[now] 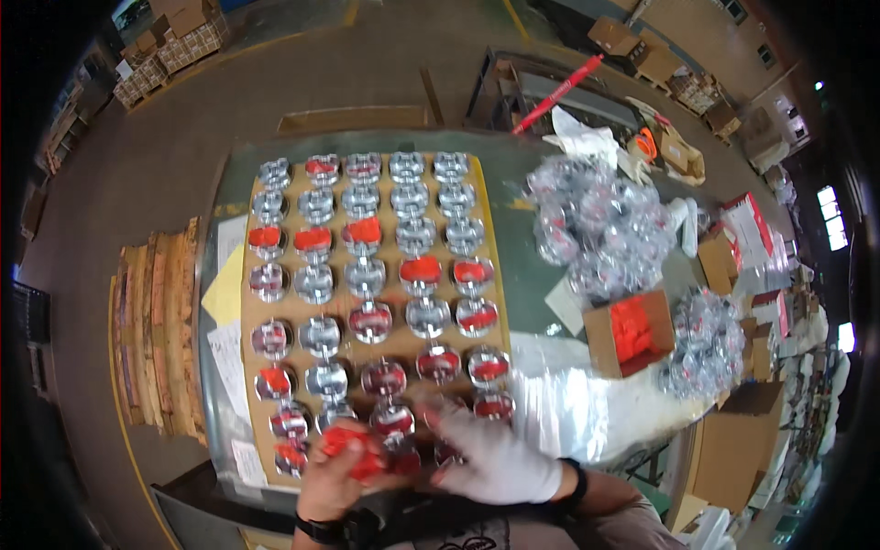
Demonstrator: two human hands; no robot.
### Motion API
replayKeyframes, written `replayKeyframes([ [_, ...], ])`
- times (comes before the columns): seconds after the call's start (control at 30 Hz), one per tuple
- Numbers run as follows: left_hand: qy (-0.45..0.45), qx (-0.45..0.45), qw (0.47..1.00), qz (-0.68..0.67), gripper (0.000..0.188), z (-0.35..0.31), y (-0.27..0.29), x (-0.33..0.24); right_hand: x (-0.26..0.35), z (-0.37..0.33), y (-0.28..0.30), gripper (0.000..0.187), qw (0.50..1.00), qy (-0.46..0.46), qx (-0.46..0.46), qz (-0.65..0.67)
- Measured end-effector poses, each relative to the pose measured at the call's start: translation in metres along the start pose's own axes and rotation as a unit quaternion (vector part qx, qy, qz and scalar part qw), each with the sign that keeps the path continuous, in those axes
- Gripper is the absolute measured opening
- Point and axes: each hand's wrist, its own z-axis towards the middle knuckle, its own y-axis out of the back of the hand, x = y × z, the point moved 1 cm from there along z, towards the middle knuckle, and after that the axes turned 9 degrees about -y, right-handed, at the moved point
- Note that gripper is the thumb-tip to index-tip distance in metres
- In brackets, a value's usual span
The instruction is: The person places red foam inserts into rows of silver metal parts arranged on a cardboard sheet. The person then picks up the assembled parts and places them into clear plastic bags. The person works continuously, moving from one part to the next in a repetitive assembly and packaging sequence.
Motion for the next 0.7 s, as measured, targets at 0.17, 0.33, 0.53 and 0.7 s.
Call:
replayKeyframes([
  [0.17, -0.173, -0.067, 0.978, -0.091, 0.016, -0.079, 0.044, -0.001, -0.034, -0.096, 0.044, 0.063, 0.829, -0.074, -0.191, 0.521],
  [0.33, -0.23, -0.144, 0.938, -0.217, 0.014, -0.129, 0.044, 0.001, -0.082, -0.193, 0.085, 0.047, 0.623, -0.04, -0.384, 0.68],
  [0.53, -0.158, -0.137, 0.971, -0.114, 0.016, -0.135, -0.026, 0.058, -0.141, -0.243, 0.09, 0.045, 0.549, -0.056, -0.317, 0.771],
  [0.7, -0.043, -0.058, 0.994, -0.082, 0.026, -0.125, -0.122, 0.146, -0.174, -0.319, 0.134, 0.041, 0.539, -0.062, -0.416, 0.73],
])
